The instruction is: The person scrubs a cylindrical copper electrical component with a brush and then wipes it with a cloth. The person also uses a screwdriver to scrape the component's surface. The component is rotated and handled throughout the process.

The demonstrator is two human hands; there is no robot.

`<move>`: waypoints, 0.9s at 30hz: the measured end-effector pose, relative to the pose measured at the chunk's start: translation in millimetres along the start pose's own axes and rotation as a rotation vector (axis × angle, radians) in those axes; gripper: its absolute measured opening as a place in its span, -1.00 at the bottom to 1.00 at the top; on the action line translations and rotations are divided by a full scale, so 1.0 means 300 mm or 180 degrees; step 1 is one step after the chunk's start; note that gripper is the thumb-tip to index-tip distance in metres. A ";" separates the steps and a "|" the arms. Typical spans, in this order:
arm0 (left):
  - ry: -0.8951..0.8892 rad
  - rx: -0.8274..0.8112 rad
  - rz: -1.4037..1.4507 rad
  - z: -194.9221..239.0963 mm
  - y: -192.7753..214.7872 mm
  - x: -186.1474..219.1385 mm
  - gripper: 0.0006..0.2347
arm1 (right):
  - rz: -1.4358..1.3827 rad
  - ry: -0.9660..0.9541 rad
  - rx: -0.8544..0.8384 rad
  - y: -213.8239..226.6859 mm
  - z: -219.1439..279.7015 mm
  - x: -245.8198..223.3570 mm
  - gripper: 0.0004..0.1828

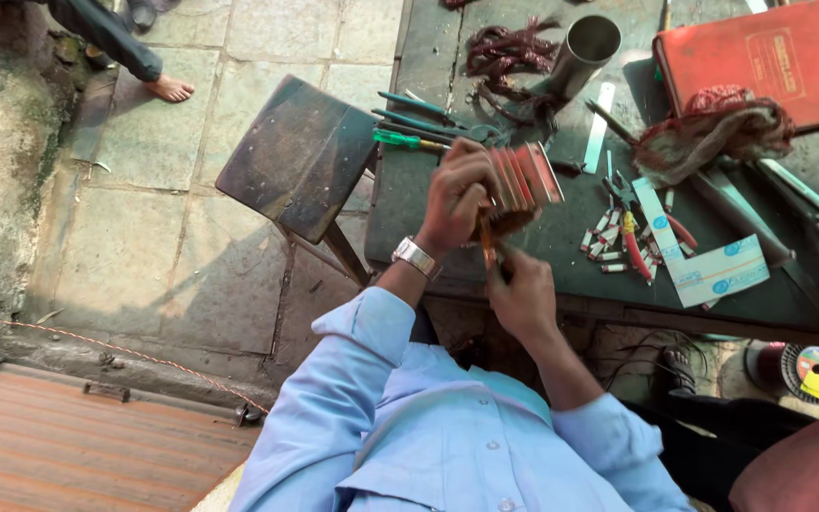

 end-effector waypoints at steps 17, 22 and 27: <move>0.0144 0.0589 -0.0042 0.046 0.100 -0.017 -0.92 | 0.1331 0.0411 0.0078 0.017 0.065 -0.057 -0.59; 0.0212 0.0557 -0.0117 0.051 0.084 -0.020 -0.92 | 0.1534 0.0426 0.0068 -0.001 0.062 -0.046 -0.58; 0.0031 0.0609 -0.0081 0.035 0.096 -0.017 -0.91 | 0.1579 0.0480 -0.0061 -0.010 0.045 -0.062 -0.60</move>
Point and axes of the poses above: each hand's wrist, its own z-axis away from the middle knuckle, its own y-axis out of the back of the hand, x = y × z, the point moved 4 cm from there along -z, towards the middle knuckle, and after that the axes turned 8 degrees about -y, right-handed, at the moved point
